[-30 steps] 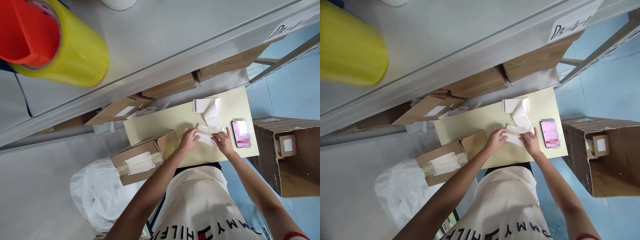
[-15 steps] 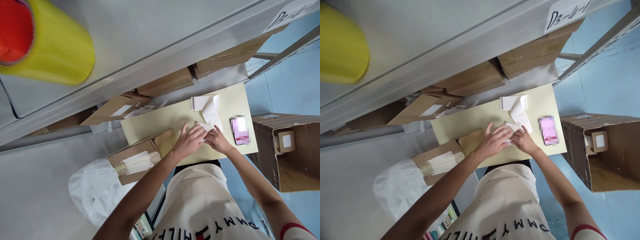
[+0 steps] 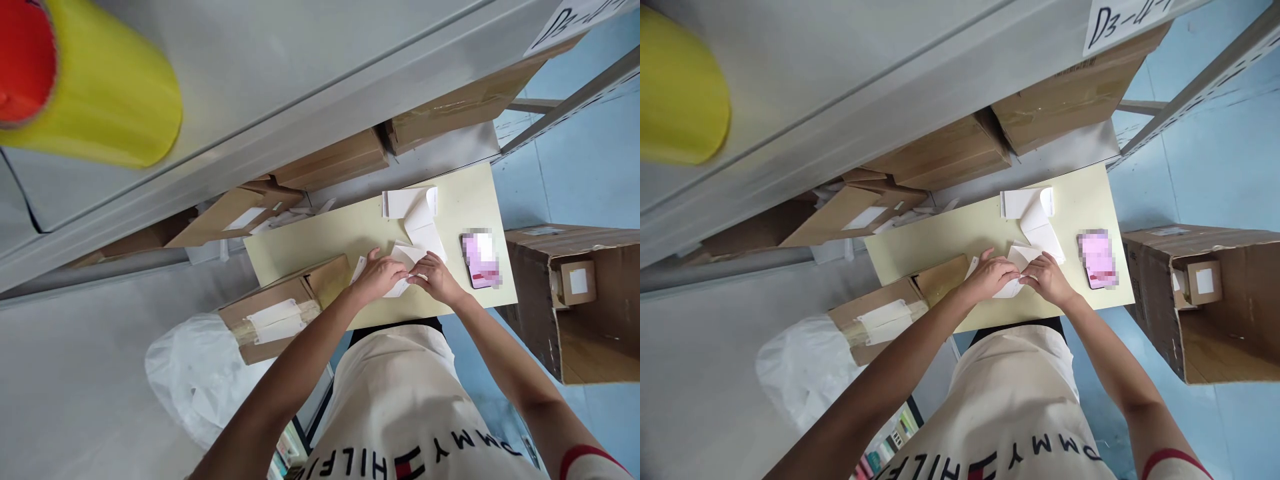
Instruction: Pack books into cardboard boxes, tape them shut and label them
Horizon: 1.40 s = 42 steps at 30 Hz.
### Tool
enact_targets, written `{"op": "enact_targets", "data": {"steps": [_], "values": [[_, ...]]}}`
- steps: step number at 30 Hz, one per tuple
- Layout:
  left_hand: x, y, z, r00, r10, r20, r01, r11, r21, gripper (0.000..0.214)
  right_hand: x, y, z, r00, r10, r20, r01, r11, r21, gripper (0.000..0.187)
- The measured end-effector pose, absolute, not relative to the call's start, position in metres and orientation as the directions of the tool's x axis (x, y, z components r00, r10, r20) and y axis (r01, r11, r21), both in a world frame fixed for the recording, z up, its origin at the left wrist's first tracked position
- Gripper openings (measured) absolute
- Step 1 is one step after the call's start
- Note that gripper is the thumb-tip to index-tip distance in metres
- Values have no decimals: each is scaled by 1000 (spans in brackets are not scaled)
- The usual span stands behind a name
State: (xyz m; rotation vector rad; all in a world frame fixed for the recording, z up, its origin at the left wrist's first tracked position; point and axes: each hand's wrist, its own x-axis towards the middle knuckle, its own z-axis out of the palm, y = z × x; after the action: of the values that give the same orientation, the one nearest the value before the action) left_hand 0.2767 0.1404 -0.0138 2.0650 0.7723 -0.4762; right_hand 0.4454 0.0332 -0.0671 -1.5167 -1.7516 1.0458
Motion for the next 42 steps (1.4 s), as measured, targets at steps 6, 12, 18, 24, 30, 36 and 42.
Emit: {"op": "enact_targets", "data": {"steps": [6, 12, 18, 24, 30, 36, 42], "values": [[274, 138, -26, 712, 383, -589, 701, -327, 634, 33, 447, 35, -66, -168, 986, -3, 477, 78, -875, 33], [270, 136, -36, 745, 389, -542, 654, -269, 707, 33, 448, 35, -66, -181, 983, 33, 435, 110, -894, 34], [269, 136, -38, 764, 385, -518, 621, -223, 751, 33, 449, 35, -66, -198, 980, 31, 365, 103, -925, 35], [270, 138, -33, 761, 364, -537, 605, -97, 790, 34, 450, 33, -68, -215, 976, -10, 334, 64, -940, 35], [266, 141, -37, 722, 368, -585, 599, 90, 796, 29, 455, 34, -67, -197, 979, -52, 278, 4, -960, 34], [268, 152, -31, 700, 435, -567, 671, -128, 730, 26, 461, 41, -67, -256, 952, -169, 470, -31, -882, 26], [264, 172, -28, 651, 596, -470, 716, -278, 640, 24, 472, 37, -72, -303, 927, -223, 618, 12, -786, 18]]}}
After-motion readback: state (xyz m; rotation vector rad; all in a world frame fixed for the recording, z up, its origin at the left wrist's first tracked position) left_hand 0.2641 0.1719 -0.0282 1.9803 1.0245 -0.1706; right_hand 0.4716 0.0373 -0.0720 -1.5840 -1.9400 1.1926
